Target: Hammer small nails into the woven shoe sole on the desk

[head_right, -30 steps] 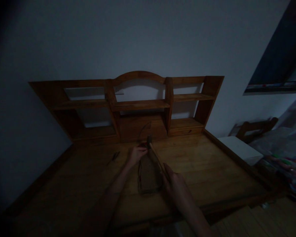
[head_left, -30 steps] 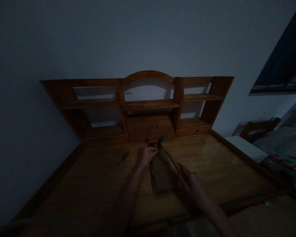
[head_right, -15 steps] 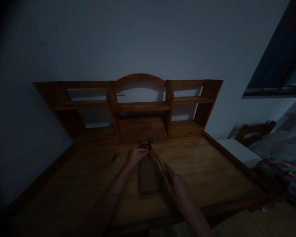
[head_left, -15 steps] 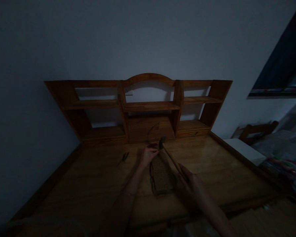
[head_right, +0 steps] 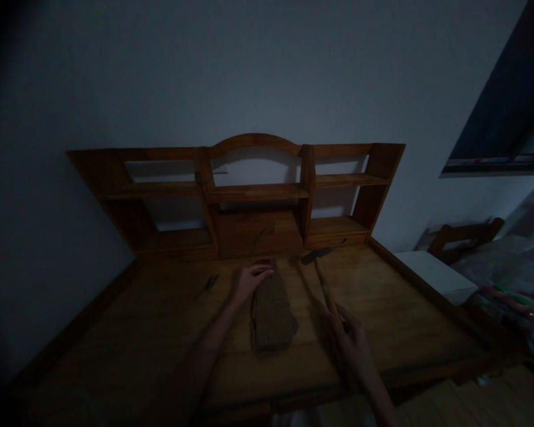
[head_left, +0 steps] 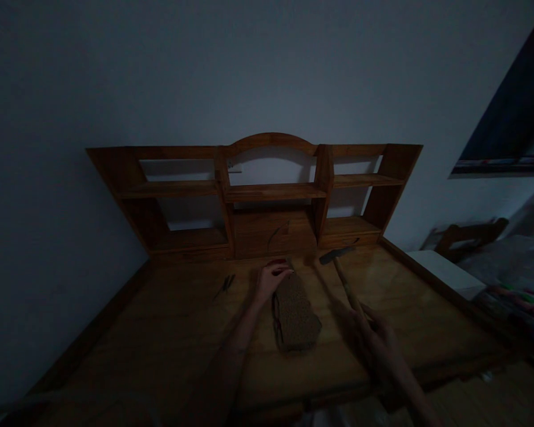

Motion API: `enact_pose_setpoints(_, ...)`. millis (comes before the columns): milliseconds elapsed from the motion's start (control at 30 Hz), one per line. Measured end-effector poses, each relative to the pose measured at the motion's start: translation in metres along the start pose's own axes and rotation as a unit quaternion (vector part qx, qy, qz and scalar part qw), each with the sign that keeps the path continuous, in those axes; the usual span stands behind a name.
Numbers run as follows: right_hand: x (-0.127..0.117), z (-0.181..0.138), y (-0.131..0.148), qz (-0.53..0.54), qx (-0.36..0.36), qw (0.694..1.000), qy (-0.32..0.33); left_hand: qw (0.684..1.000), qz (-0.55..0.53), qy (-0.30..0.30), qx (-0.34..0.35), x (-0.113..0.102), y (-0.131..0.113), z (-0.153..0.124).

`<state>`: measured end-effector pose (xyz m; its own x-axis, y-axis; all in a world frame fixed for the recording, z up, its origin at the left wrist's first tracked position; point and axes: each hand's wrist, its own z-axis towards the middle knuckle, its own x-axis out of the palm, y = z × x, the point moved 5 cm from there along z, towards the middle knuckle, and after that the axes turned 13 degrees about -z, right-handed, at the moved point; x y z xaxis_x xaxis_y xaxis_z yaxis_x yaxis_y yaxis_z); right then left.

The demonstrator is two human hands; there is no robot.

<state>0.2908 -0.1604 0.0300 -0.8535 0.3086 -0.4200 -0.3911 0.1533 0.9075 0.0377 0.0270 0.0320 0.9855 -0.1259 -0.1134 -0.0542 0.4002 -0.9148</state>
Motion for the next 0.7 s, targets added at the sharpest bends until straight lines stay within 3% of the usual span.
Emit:
enact_pose_setpoints(167,-0.014,0.003,-0.03,0.065,0.052,0.996,-0.004,0.998,0.04,-0.051,0.013,-0.011,-0.001,0.001)
enact_pose_setpoints(367,-0.02,0.001,-0.022,0.051,0.065,0.996,-0.041,0.995,0.075,-0.051,-0.028,-0.011,0.029,0.007)
enact_pose_setpoints(700,-0.017,0.003,-0.031,0.064,0.05,0.996,-0.032,0.99,0.136,-0.021,-0.02,-0.013,0.027,0.009)
